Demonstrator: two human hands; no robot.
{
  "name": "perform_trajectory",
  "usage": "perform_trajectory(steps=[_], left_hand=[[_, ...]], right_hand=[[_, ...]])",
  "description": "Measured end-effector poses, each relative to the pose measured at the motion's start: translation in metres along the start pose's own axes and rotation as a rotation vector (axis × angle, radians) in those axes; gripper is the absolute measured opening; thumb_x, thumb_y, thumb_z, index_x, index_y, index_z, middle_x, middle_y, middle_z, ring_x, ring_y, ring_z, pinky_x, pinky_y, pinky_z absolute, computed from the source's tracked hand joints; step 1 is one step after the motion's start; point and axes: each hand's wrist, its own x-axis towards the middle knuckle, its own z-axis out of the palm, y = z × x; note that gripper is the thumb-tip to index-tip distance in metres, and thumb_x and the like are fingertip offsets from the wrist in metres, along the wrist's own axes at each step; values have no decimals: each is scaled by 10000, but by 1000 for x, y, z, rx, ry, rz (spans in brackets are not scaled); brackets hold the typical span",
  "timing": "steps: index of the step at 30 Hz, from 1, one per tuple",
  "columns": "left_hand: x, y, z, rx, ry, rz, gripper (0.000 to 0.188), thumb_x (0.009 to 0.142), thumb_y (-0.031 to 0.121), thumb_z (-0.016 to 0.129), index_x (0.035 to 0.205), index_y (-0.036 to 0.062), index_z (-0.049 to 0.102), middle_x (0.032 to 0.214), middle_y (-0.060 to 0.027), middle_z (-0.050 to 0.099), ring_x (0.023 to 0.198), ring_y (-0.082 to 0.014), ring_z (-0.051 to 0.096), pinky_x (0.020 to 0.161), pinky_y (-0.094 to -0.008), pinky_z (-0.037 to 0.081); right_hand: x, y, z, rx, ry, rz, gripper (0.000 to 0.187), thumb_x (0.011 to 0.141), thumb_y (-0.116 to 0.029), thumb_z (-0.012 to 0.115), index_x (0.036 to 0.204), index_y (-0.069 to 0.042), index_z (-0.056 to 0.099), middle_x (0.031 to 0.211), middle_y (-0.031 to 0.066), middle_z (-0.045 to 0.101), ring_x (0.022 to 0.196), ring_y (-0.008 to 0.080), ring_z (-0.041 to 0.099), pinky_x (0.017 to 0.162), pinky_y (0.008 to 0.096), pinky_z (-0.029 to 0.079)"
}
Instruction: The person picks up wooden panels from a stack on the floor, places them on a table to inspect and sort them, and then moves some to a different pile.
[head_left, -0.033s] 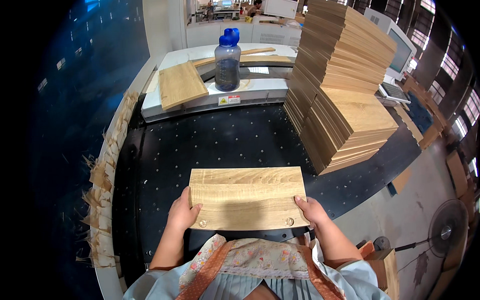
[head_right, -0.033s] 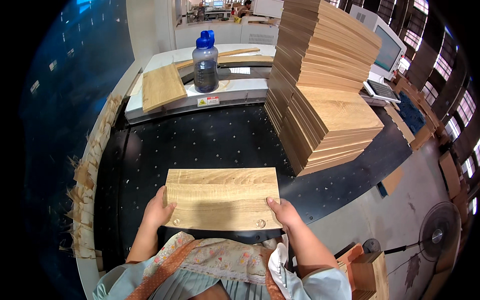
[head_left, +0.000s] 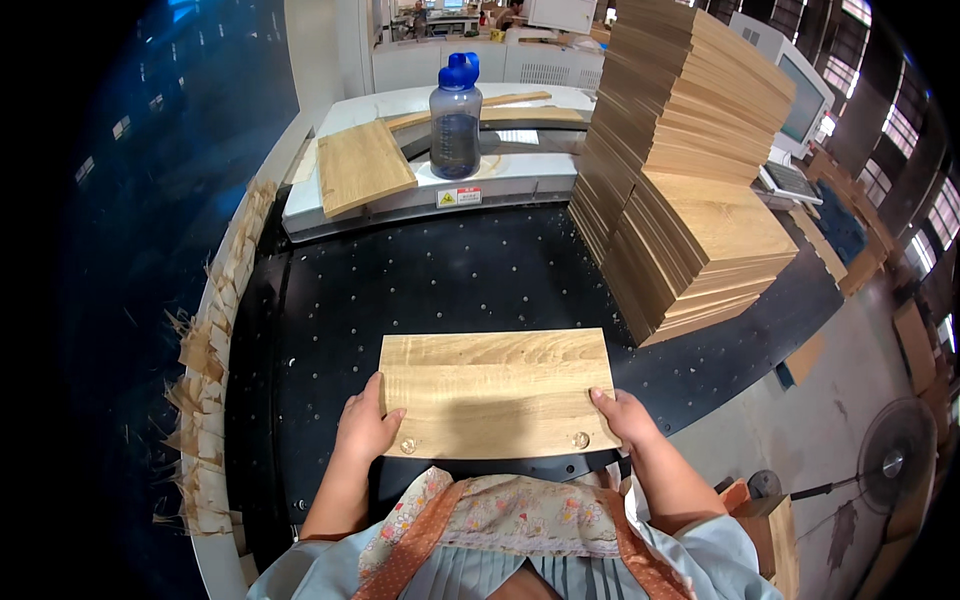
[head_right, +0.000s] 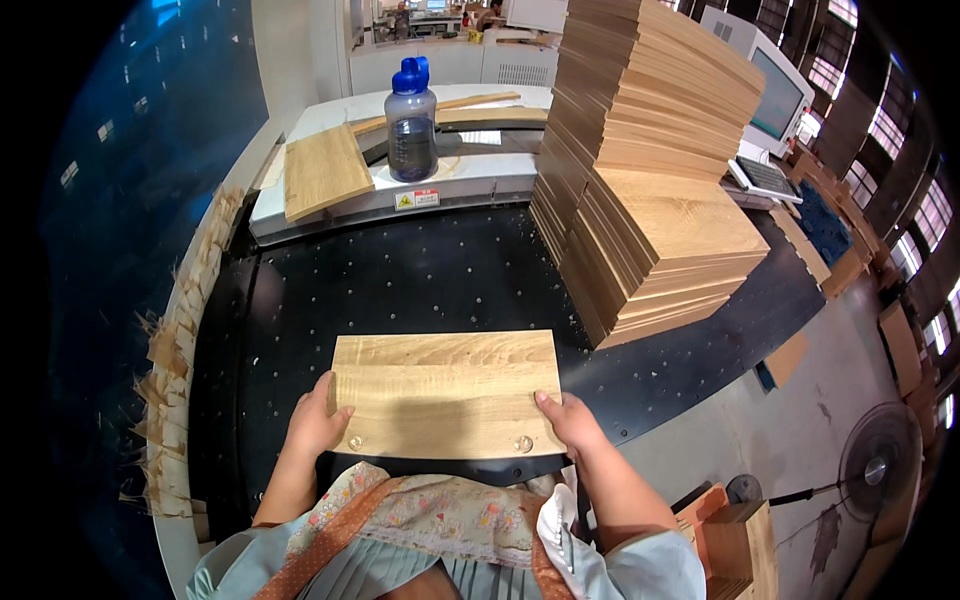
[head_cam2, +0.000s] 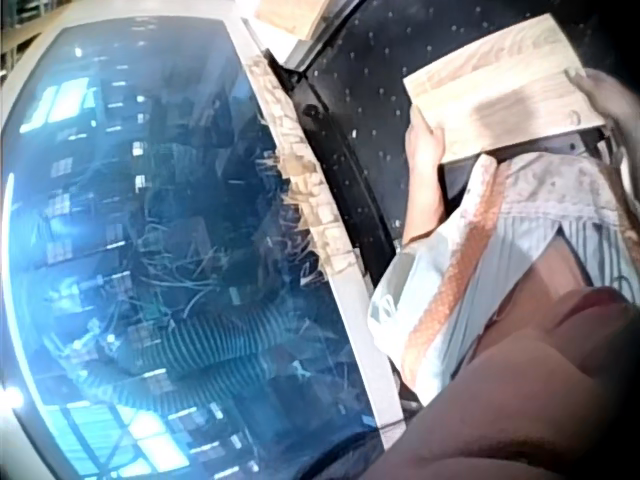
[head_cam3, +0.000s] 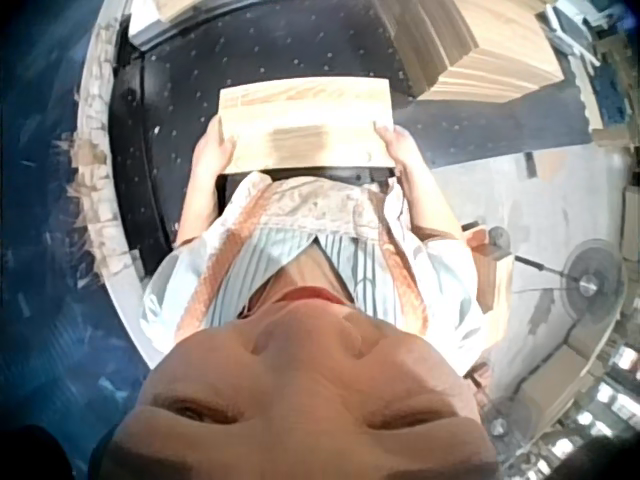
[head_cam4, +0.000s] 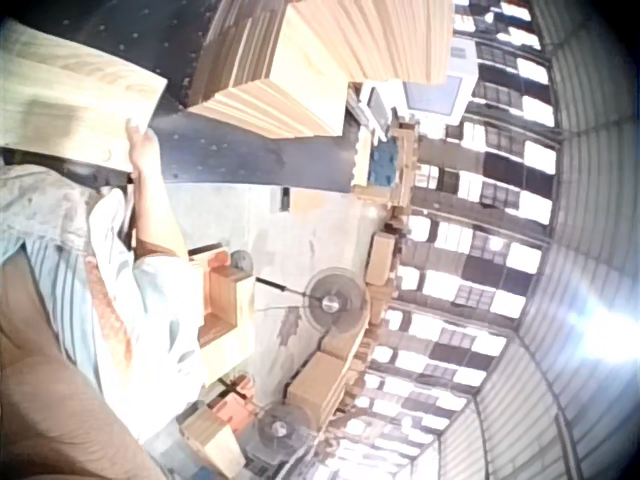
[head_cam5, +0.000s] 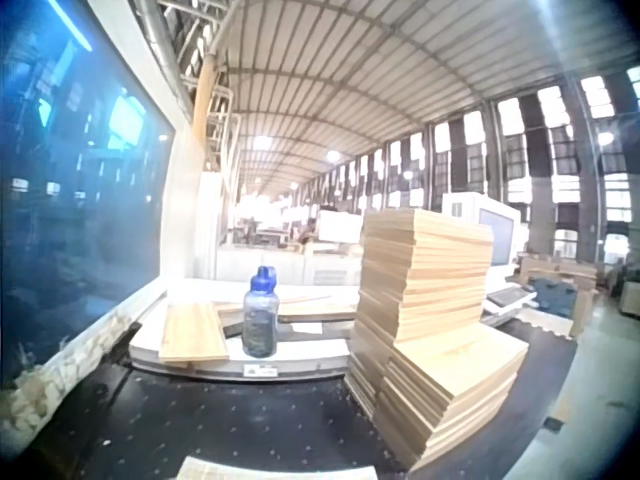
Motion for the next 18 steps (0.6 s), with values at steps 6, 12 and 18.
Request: perform_trajectory(steps=[6, 12, 18], left_hand=[[9, -25, 22, 35, 73, 198, 568, 780, 223, 654, 1266, 31, 431, 1048, -232, 562, 980, -401, 532, 850, -425, 435], [9, -16, 23, 40, 58, 188, 540, 812, 211, 644, 1281, 47, 433, 1033, -225, 542, 946, -395, 543, 806, -421, 453], [8, -15, 21, -16, 61, 178, 515, 806, 195, 654, 1257, 35, 463, 1032, -211, 551, 956, -380, 544, 815, -403, 450]], right_hand=[[16, 4, -15, -564, 192, -280, 426, 861, -359, 595, 993, 46, 601, 919, 232, 637, 851, 304, 631, 761, 354, 485], [-3, -37, -47, -402, 583, -656, 189, 847, -124, 630, 975, 16, 621, 882, 53, 621, 790, 123, 565, 716, 254, 461], [-13, 9, -53, -547, 226, -469, 351, 763, -163, 719, 1050, 4, 603, 884, 70, 599, 807, 149, 559, 724, 278, 461]])
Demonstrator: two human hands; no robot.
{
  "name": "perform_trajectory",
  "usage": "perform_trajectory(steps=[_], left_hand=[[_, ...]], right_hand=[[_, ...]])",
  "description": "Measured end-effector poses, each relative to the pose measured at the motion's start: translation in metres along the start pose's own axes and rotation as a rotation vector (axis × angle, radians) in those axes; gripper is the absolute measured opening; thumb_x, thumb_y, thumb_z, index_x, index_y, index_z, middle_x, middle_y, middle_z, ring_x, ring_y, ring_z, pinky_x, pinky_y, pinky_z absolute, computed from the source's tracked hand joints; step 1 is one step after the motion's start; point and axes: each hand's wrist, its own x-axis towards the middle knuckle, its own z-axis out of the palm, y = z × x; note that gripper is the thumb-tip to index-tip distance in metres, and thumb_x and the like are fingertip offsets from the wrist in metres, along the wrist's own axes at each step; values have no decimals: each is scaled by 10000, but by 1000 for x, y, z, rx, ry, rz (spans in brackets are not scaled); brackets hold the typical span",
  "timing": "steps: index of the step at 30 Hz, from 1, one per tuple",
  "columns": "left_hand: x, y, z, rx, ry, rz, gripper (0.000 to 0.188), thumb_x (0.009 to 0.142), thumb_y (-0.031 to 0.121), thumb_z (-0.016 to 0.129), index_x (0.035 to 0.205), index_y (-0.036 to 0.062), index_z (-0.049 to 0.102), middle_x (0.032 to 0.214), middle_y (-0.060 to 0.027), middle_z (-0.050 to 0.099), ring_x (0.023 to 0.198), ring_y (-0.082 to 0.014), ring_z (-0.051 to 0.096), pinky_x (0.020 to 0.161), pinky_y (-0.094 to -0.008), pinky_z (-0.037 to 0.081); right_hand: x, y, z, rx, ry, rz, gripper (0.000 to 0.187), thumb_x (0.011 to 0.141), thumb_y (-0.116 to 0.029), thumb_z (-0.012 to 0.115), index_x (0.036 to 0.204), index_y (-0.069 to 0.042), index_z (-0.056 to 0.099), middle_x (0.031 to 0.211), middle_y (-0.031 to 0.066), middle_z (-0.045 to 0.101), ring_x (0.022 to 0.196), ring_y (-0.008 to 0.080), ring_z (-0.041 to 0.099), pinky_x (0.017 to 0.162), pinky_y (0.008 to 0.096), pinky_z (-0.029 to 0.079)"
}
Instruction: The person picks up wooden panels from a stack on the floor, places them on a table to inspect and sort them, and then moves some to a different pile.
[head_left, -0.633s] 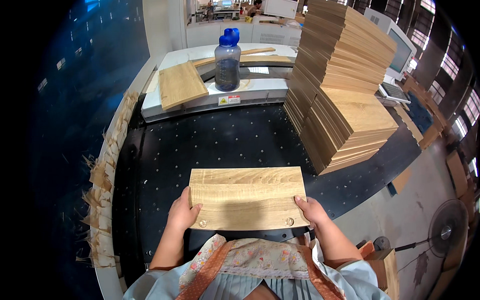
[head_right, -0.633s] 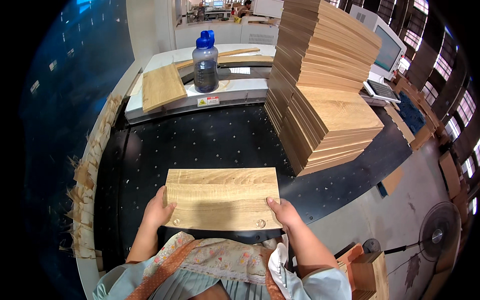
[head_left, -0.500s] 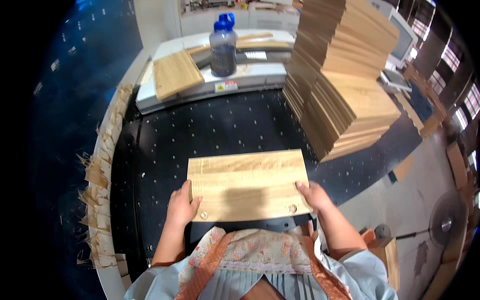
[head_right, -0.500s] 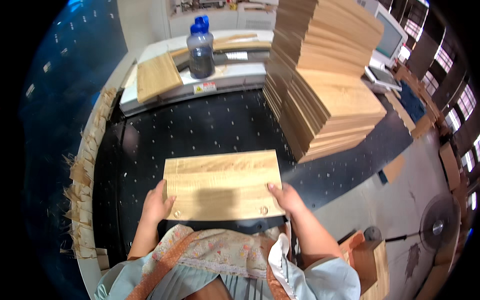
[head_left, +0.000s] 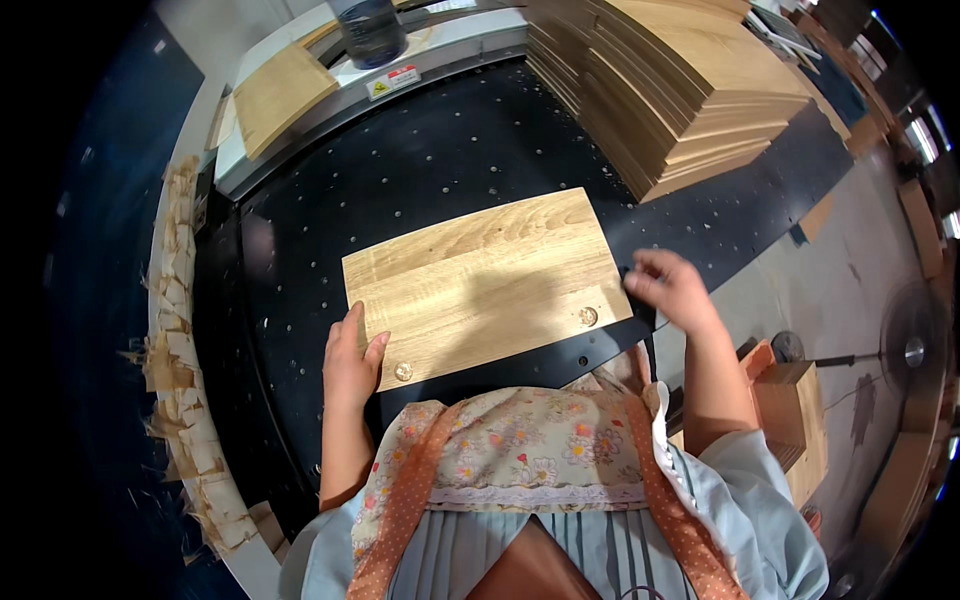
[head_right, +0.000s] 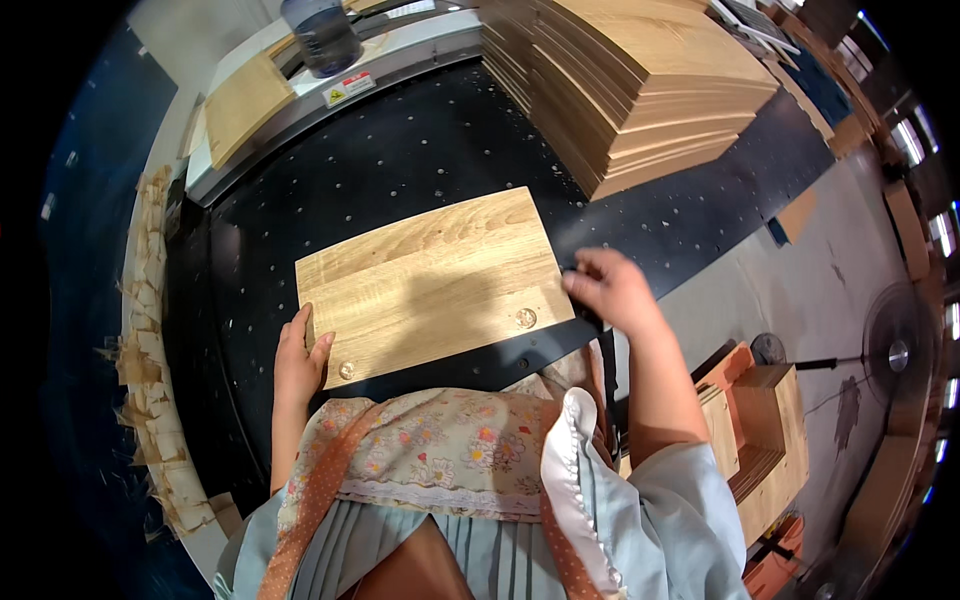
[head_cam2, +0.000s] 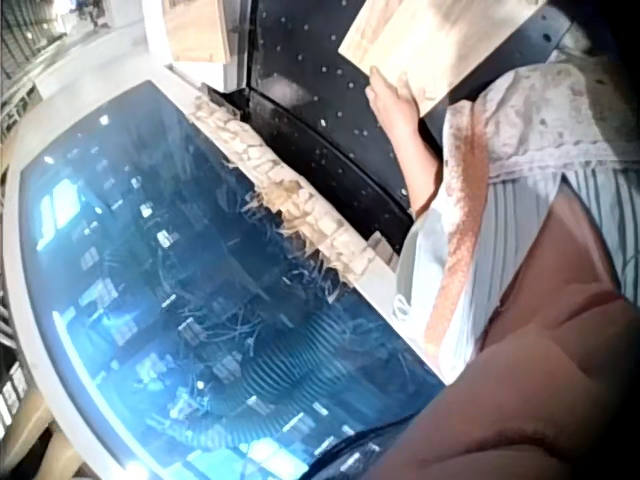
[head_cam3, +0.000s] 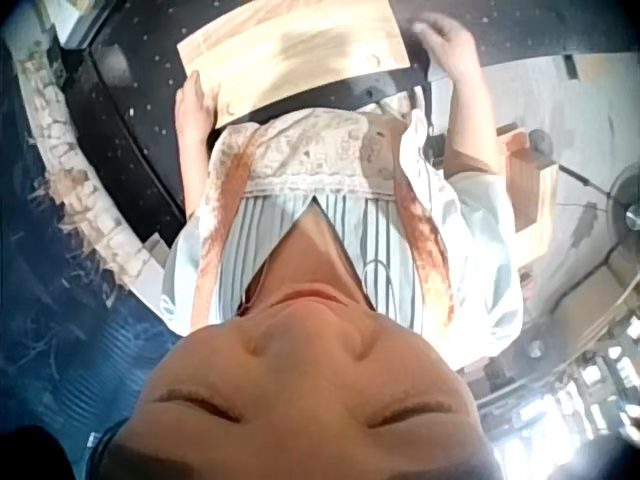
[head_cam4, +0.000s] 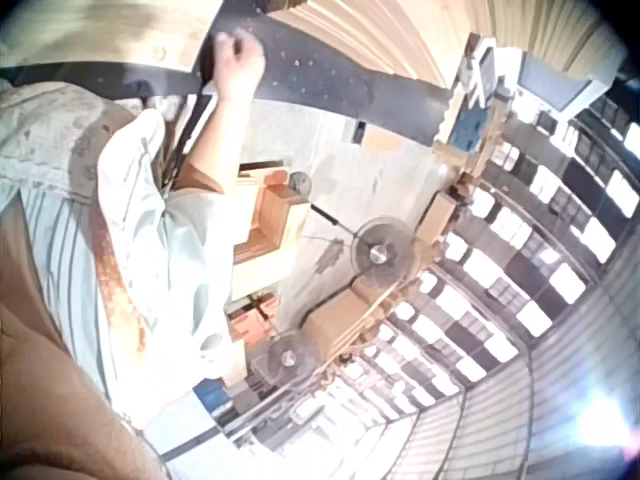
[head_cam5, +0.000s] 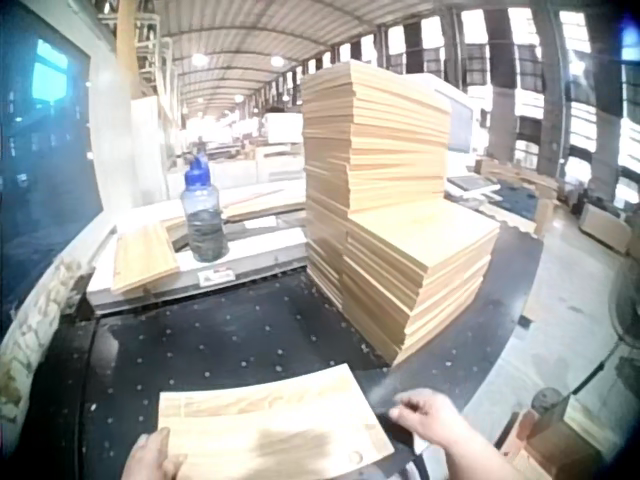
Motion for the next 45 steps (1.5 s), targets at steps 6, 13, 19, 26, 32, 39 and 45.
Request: perform_trajectory(steps=[6, 13, 19, 26, 32, 39, 45], left_hand=[[-11, -3, 3, -24, 1, 37, 609, 742, 232, 715, 1260, 35, 462, 1117, -190, 551, 1039, -358, 515, 889, -393, 416], [-27, 21, -39, 82, -370, 21, 857, 575, 146, 810, 1332, 102, 410, 1080, -149, 521, 1020, -334, 513, 870, -361, 432], [-31, 8, -29, 149, -273, 91, 820, 554, 120, 810, 1298, 131, 465, 966, -131, 509, 941, -336, 521, 813, -379, 443], [-26, -1, -17, 102, -123, 143, 723, 554, 134, 811, 1223, 95, 539, 1006, -136, 532, 944, -330, 526, 822, -383, 438], [-19, -4, -20, -36, -157, 149, 687, 600, 247, 796, 1223, 110, 537, 1012, -138, 540, 960, -325, 536, 848, -383, 439], [2, -13, 8, -164, 149, 1, 573, 728, 253, 689, 1227, 52, 490, 994, -177, 562, 958, -356, 544, 833, -402, 445], [9, -12, 8, -250, 182, -51, 435, 724, 183, 671, 1127, 66, 558, 859, -135, 554, 804, -320, 565, 706, -387, 466]], right_hand=[[-29, -19, 15, -350, -119, -76, 547, 574, -159, 794, 1068, -28, 599, 962, 145, 558, 960, 341, 503, 833, 390, 428], [-22, -8, 20, -370, -146, -47, 364, 570, -125, 780, 874, -15, 613, 832, 148, 559, 860, 353, 534, 751, 406, 449], [-24, 4, 24, -354, -93, -162, 333, 555, -120, 782, 821, -28, 605, 804, 165, 559, 812, 376, 542, 721, 420, 459], [-11, -4, 21, -411, -114, -117, 319, 561, -144, 790, 794, -25, 607, 795, 153, 568, 800, 362, 555, 712, 418, 461], [-9, -6, 18, -451, -120, -106, 312, 580, -165, 785, 774, -18, 590, 800, 155, 569, 796, 364, 552, 714, 406, 464], [-4, 7, 19, -66, -113, 57, 429, 710, -272, 768, 990, 23, 632, 879, 162, 619, 735, 246, 626, 679, 314, 508], [-1, -2, 47, -363, 109, 21, 348, 787, -333, 666, 856, 2, 606, 800, 173, 569, 753, 342, 565, 679, 396, 464]])
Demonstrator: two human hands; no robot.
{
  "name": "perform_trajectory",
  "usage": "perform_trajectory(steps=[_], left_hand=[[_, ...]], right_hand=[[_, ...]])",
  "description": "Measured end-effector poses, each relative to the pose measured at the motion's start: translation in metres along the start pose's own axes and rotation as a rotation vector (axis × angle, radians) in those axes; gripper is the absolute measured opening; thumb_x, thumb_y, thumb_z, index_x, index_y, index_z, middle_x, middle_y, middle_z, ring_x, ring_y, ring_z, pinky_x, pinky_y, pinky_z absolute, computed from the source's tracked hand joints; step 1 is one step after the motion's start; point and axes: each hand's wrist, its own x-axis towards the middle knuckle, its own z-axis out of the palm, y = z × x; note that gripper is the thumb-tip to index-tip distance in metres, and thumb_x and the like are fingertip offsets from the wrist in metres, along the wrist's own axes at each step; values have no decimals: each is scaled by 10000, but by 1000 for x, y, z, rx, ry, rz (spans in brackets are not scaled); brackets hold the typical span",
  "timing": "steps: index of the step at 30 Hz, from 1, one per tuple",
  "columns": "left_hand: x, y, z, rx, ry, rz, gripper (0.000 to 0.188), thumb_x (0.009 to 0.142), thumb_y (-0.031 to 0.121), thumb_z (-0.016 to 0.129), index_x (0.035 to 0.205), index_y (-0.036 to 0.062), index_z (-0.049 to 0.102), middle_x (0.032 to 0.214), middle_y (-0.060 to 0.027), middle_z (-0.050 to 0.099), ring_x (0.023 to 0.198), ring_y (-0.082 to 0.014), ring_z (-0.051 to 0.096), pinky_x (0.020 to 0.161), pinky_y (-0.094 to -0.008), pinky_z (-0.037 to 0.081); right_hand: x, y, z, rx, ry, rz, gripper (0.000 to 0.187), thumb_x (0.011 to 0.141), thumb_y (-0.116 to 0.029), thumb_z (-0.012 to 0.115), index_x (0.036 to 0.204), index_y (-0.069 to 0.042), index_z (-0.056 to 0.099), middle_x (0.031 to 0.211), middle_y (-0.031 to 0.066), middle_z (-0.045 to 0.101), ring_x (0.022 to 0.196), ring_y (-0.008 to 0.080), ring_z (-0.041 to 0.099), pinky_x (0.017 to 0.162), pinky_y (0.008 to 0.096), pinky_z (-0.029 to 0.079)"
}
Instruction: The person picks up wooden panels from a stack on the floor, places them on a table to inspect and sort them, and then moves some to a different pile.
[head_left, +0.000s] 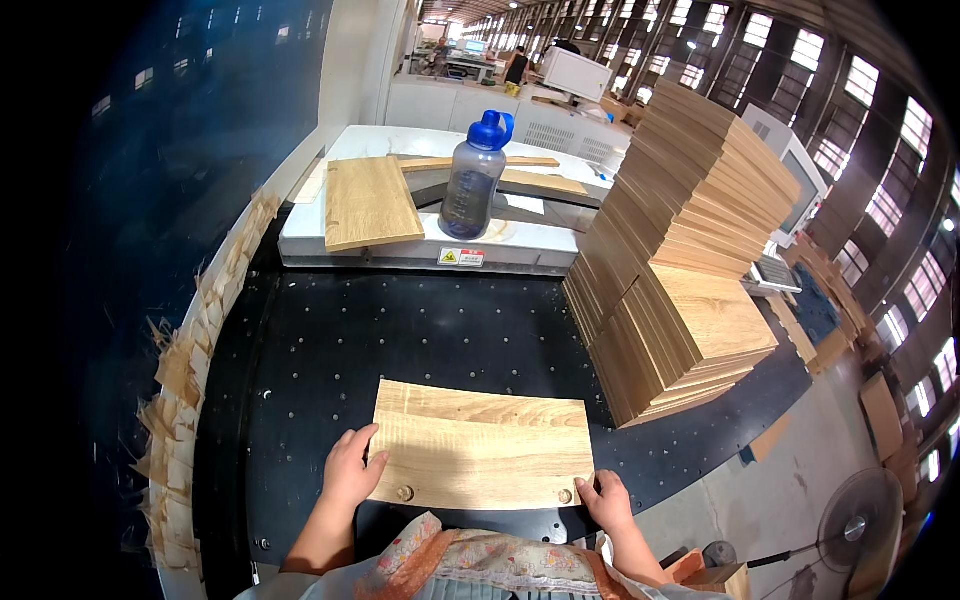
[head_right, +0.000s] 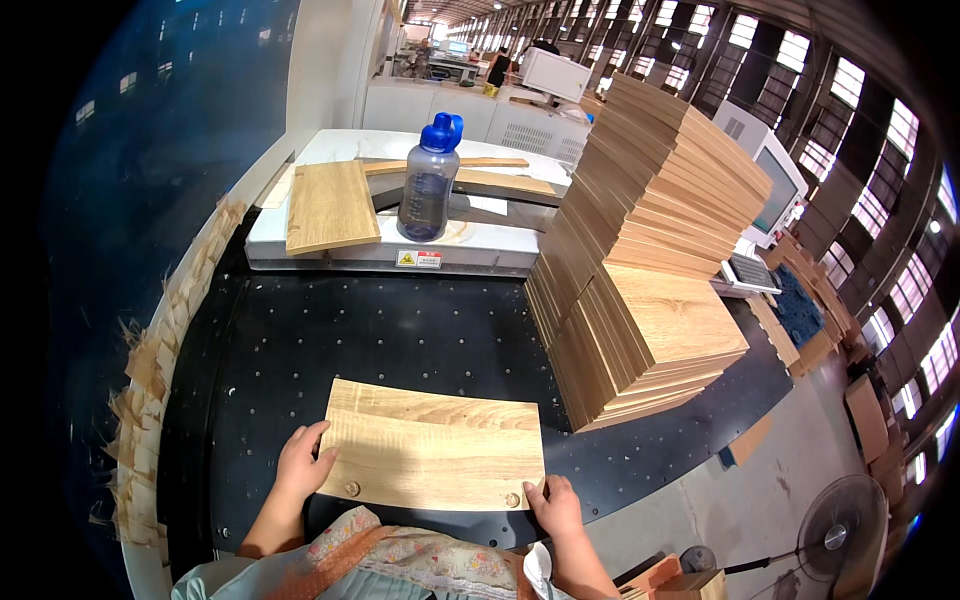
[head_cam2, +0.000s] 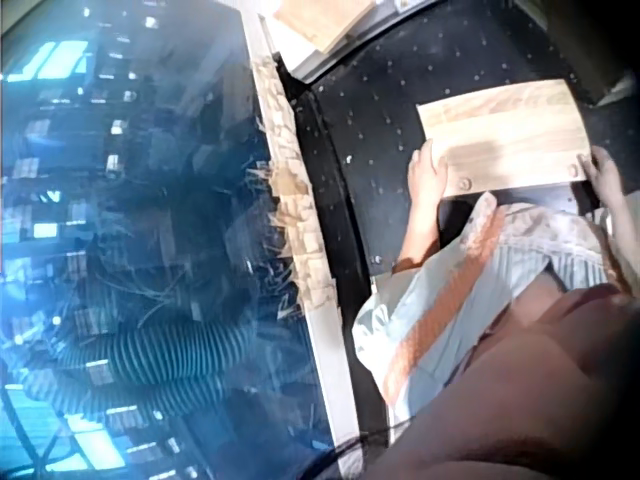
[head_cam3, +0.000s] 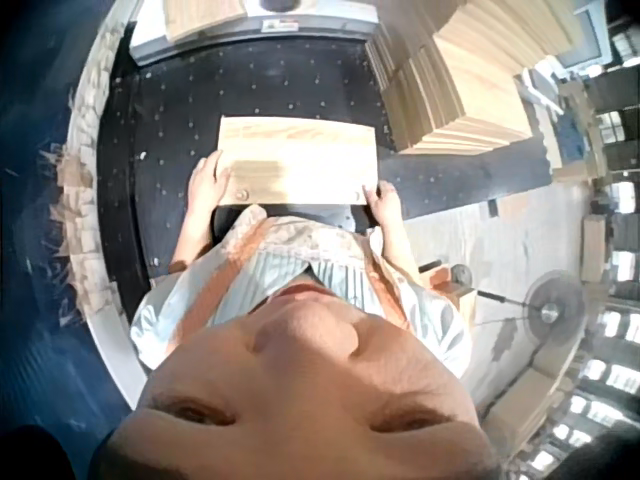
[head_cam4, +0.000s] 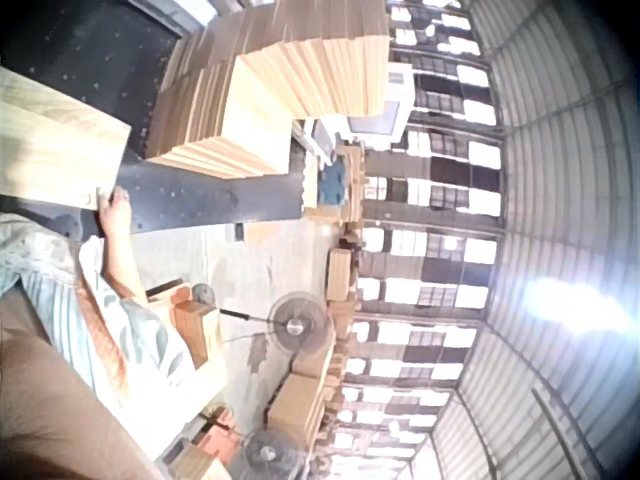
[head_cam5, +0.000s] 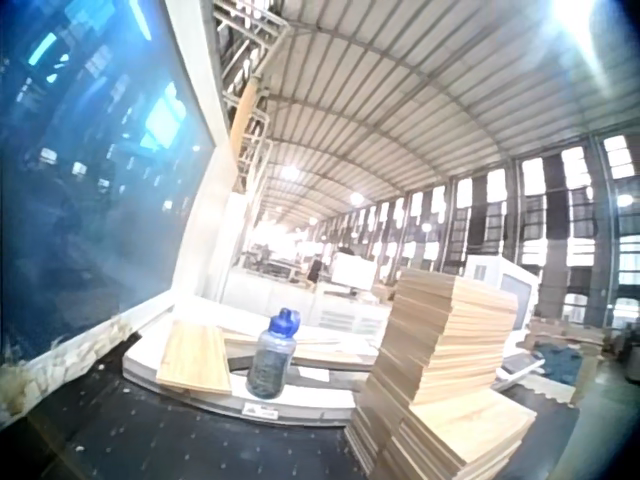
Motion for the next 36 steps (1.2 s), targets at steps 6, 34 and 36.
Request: perform_trajectory(steps=[6, 34, 36], left_hand=[[3, -9, 5, 9, 40, 91, 385, 710, 154, 682, 1075, 67, 595, 768, -112, 532, 731, -299, 555, 655, -382, 455], [5, 0, 8, 153, 19, -22, 276, 735, 283, 680, 831, 25, 654, 793, -162, 578, 775, -349, 574, 688, -419, 469], [5, 0, 10, 141, 25, -20, 270, 734, 277, 681, 825, 24, 651, 789, -161, 576, 770, -349, 572, 685, -418, 468]], right_hand=[[-7, 0, 12, -13, 149, 20, 318, 782, -331, 657, 802, -20, 591, 772, 146, 559, 723, 338, 564, 633, 408, 456], [12, 7, 4, 67, 62, -68, 265, 779, -291, 671, 800, -28, 658, 718, 150, 555, 691, 328, 563, 624, 387, 460], [12, 10, 5, 59, 53, -63, 291, 782, -319, 661, 805, -29, 652, 738, 149, 561, 702, 338, 567, 631, 398, 465]])
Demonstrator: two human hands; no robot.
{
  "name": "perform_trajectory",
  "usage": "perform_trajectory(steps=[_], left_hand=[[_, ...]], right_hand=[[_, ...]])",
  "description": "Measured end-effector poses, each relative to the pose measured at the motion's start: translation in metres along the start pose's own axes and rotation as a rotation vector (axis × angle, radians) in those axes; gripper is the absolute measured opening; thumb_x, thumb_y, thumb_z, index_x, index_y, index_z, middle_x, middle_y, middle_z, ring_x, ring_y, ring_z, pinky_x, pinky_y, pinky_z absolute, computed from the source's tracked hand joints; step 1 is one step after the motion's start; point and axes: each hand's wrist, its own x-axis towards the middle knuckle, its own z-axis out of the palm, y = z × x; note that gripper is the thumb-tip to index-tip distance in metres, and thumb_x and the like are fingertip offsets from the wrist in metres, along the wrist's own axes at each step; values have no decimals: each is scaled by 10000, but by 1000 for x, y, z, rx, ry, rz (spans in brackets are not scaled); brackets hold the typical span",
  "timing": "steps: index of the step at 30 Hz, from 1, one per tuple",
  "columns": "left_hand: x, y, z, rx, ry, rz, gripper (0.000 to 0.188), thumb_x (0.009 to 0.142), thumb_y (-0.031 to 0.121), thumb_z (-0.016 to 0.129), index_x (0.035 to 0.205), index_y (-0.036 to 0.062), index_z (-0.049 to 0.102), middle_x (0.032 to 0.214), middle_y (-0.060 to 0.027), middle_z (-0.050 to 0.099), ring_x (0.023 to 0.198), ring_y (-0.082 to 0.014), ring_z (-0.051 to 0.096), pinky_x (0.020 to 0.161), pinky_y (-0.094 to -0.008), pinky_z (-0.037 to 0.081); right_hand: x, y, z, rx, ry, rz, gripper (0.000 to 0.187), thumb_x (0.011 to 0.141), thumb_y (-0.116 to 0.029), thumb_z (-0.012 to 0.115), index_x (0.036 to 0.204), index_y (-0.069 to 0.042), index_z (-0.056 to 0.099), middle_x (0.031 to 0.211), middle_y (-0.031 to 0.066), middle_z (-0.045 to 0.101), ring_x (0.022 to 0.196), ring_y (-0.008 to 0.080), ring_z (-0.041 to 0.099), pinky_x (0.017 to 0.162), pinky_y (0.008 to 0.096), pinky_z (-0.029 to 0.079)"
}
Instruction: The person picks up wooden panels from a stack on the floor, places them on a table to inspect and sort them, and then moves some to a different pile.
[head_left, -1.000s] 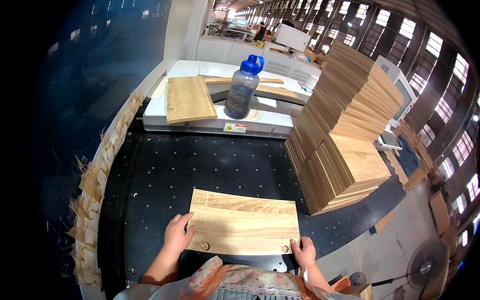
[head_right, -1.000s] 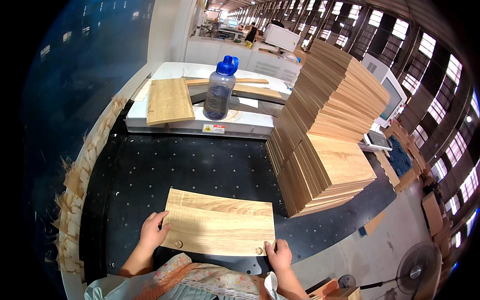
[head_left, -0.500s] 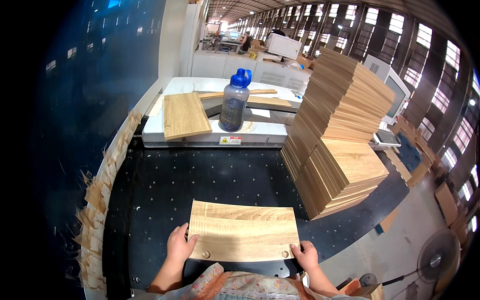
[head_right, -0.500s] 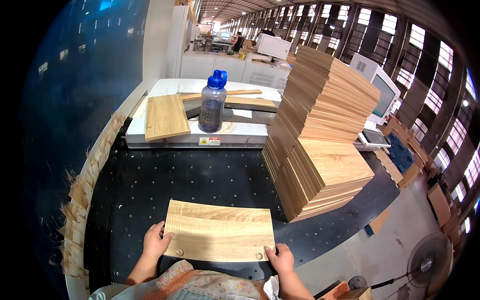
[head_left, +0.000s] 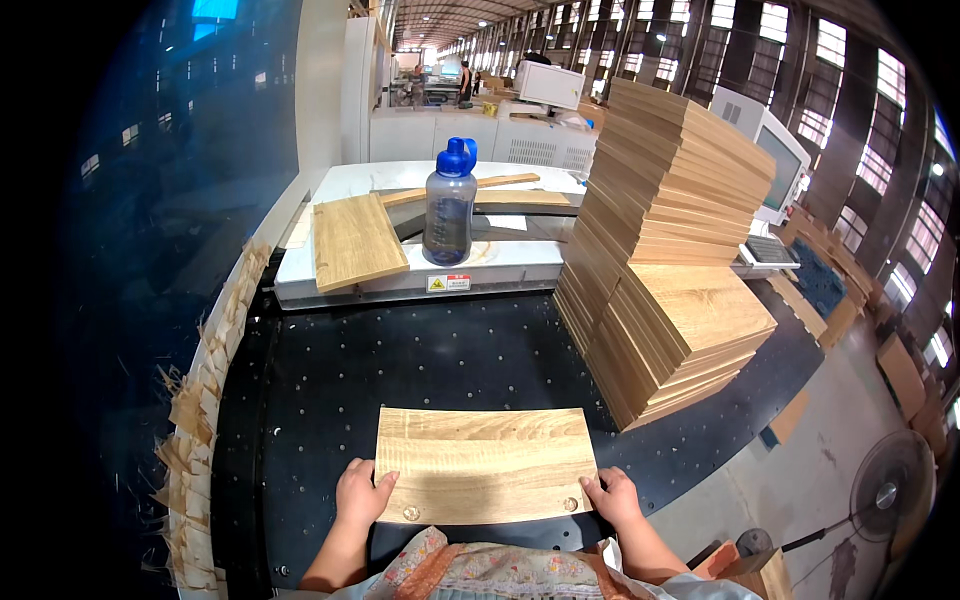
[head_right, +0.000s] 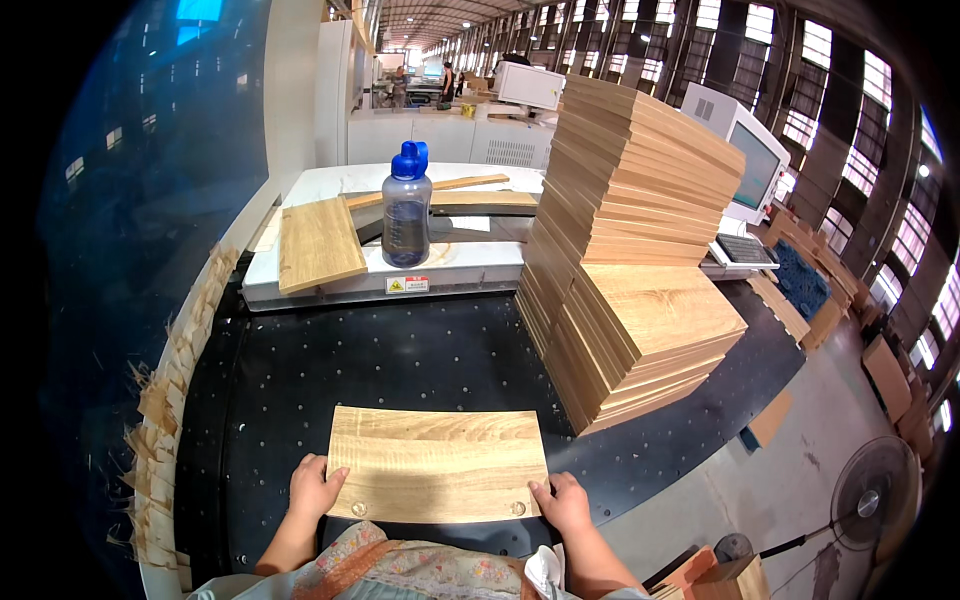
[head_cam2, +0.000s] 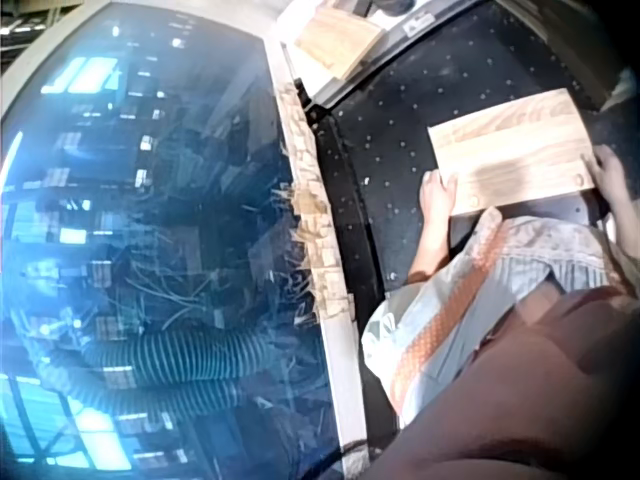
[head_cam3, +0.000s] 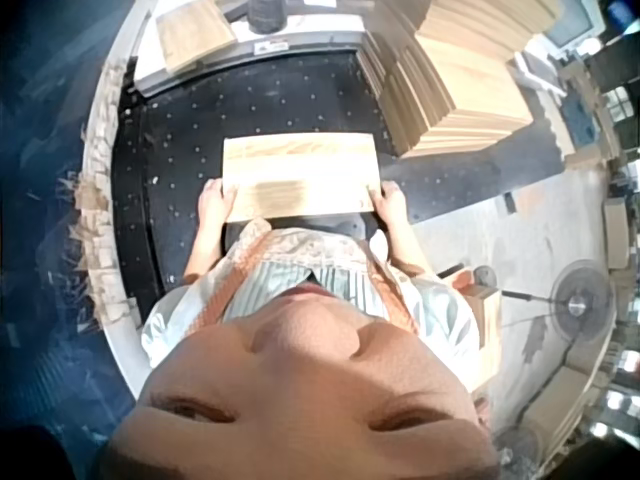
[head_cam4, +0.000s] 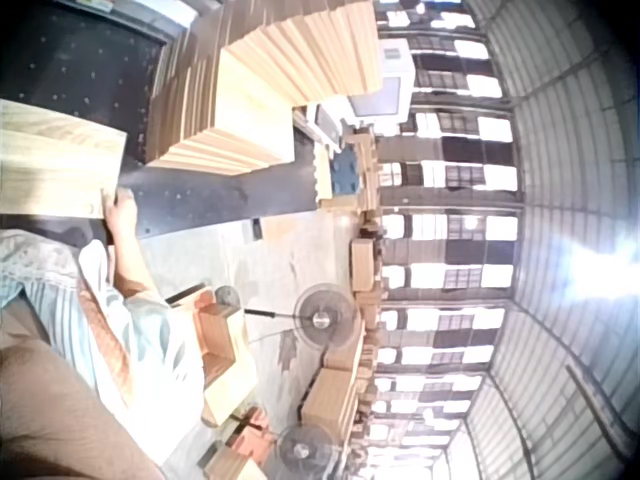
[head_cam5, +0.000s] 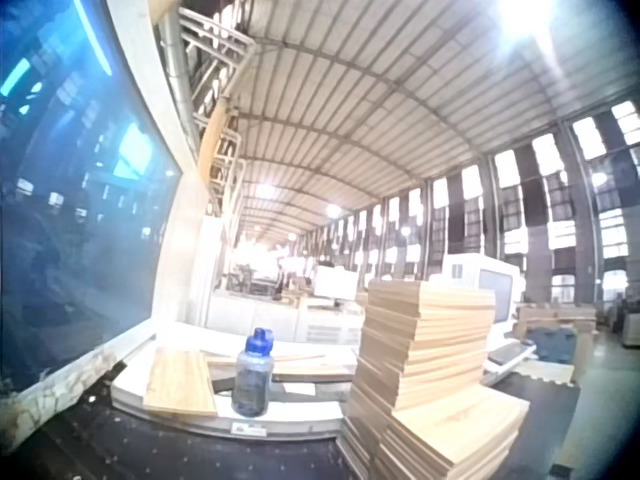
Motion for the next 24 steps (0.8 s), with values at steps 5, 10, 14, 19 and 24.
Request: perform_trajectory(steps=[5, 10, 14, 19, 24], left_hand=[[-1, 3, -2, -11, -2, -19, 258, 732, 267, 684, 812, 24, 650, 770, -153, 570, 758, -343, 569, 677, -415, 466], [1, 6, -5, -27, -14, -23, 244, 731, 258, 686, 806, 28, 655, 754, -146, 570, 748, -336, 569, 670, -414, 465], [-1, 1, 1, -24, 9, -9, 242, 736, 256, 682, 818, 29, 655, 758, -143, 571, 744, -333, 567, 666, -417, 463], [-1, 0, 2, 4, -1, -6, 236, 748, 256, 671, 843, 41, 657, 765, -139, 569, 742, -330, 566, 665, -418, 463], [0, 0, 3, 17, -5, 12, 226, 754, 256, 663, 855, 53, 659, 762, -137, 566, 738, -326, 565, 658, -413, 462]], right_hand=[[0, -7, -4, 5, -33, 26, 298, 785, -327, 655, 820, -32, 652, 753, 150, 563, 711, 341, 568, 640, 402, 466], [0, -10, -3, 20, 13, 17, 266, 788, -290, 661, 810, -24, 652, 723, 141, 551, 699, 328, 561, 628, 388, 459], [-1, -6, 0, 39, 29, 11, 267, 785, -288, 669, 821, -23, 655, 733, 139, 555, 703, 326, 564, 632, 387, 462], [-2, -5, 1, 74, 30, 47, 307, 775, -330, 667, 853, -33, 660, 778, 147, 571, 740, 335, 576, 666, 395, 472], [0, 0, 3, 64, 3, 59, 295, 777, -316, 669, 851, -30, 663, 787, 147, 575, 744, 335, 578, 669, 394, 470]])
